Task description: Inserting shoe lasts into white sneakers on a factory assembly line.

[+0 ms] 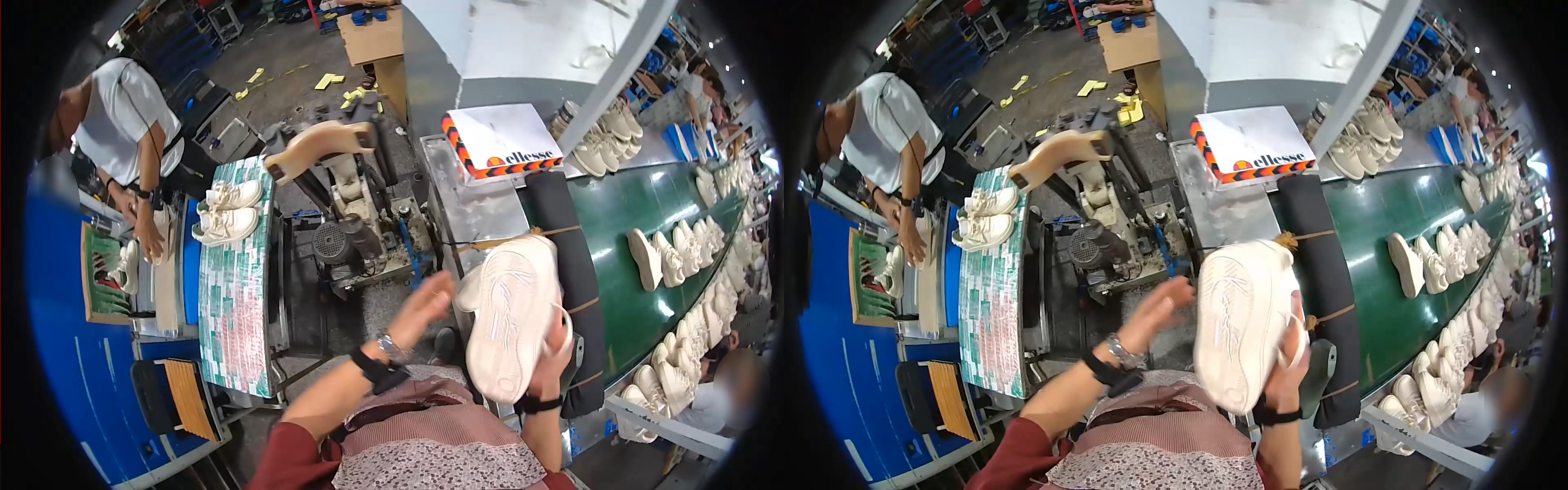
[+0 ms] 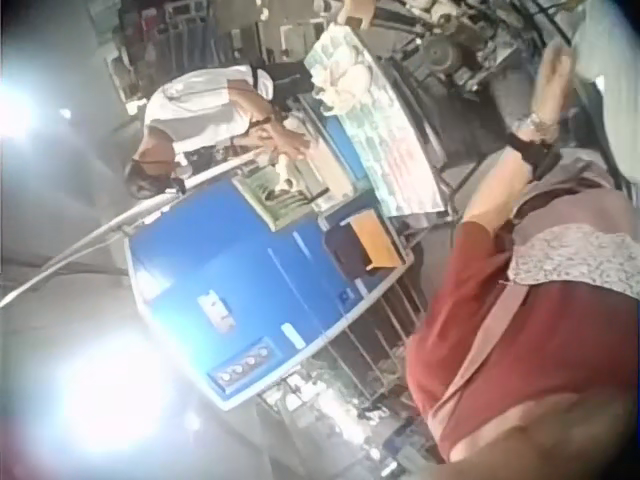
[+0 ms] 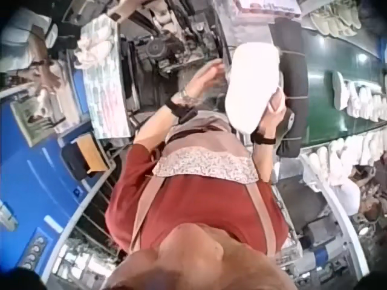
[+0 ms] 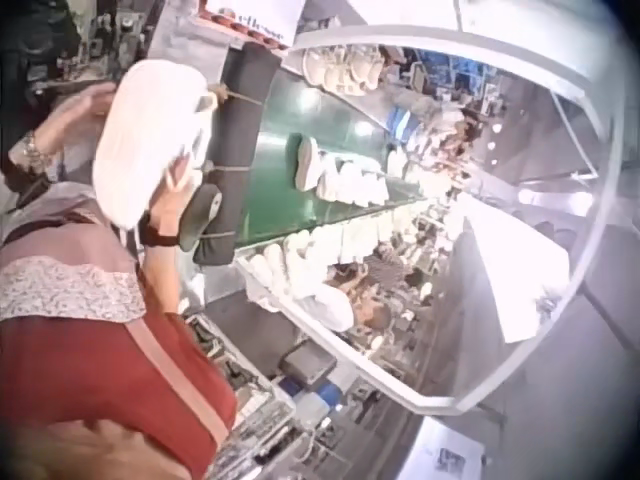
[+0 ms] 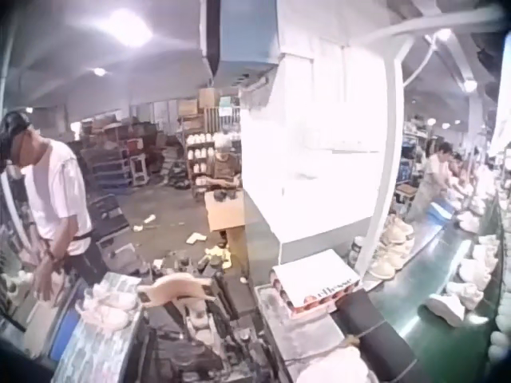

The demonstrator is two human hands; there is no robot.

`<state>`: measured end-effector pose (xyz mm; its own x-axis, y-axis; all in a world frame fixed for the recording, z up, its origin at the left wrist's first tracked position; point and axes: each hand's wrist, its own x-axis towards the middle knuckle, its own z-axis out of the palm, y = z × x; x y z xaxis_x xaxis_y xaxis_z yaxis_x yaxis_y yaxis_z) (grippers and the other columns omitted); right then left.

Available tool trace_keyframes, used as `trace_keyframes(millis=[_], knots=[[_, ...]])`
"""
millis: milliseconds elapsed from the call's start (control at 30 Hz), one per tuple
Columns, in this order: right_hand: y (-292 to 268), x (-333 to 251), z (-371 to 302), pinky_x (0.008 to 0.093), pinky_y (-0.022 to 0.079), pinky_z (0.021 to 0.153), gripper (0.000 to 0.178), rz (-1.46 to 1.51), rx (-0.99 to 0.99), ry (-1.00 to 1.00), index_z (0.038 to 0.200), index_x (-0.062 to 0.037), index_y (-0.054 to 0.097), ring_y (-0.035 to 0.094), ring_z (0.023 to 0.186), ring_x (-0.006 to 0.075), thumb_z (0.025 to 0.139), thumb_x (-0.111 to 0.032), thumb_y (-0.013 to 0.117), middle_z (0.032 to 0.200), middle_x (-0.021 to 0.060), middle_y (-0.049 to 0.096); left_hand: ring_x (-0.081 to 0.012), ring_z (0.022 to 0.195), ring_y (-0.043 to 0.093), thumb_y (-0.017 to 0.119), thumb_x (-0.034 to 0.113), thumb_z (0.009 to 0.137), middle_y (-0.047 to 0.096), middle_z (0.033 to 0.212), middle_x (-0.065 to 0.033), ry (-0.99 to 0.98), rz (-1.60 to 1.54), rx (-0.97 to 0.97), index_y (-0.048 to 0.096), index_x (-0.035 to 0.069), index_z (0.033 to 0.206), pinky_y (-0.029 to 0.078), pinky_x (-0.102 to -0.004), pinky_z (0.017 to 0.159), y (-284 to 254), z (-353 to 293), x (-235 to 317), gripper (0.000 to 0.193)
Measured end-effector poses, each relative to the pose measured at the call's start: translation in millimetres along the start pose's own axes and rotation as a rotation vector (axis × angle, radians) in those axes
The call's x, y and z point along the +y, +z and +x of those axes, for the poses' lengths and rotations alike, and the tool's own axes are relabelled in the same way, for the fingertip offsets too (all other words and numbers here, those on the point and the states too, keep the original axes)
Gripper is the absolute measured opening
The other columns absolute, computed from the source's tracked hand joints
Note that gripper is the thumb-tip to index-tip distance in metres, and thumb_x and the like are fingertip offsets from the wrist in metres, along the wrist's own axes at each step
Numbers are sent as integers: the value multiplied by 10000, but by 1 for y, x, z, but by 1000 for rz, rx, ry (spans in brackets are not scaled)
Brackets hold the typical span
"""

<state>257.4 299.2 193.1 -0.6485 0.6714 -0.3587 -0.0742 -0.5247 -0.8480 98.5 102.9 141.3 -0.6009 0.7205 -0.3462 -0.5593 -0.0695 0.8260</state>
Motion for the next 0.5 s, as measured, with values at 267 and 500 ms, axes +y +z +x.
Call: trace_keyframes(millis=[267, 500], knots=[[192, 79, 27, 380, 416, 1106, 1017, -485, -389, -454, 1567, 81, 134, 501, 1328, 293, 808, -129, 778, 1459, 239, 454, -184, 1198, 592, 653, 278, 1002, 595, 1360, -106, 295, -448, 225, 448, -12, 1451, 487, -332, 1019, -46, -6, 22, 572], [295, 59, 28, 492, 575, 837, 1153, -1503, -440, -335, 1540, 136, 143, 692, 992, 410, 761, -455, 754, 1122, 332, 641, -280, 1159, 630, 447, 560, 1042, 622, 1331, -121, 196, -821, -74, 475, 35, 1441, 507, -424, 1029, -115, 33, 16, 660]])
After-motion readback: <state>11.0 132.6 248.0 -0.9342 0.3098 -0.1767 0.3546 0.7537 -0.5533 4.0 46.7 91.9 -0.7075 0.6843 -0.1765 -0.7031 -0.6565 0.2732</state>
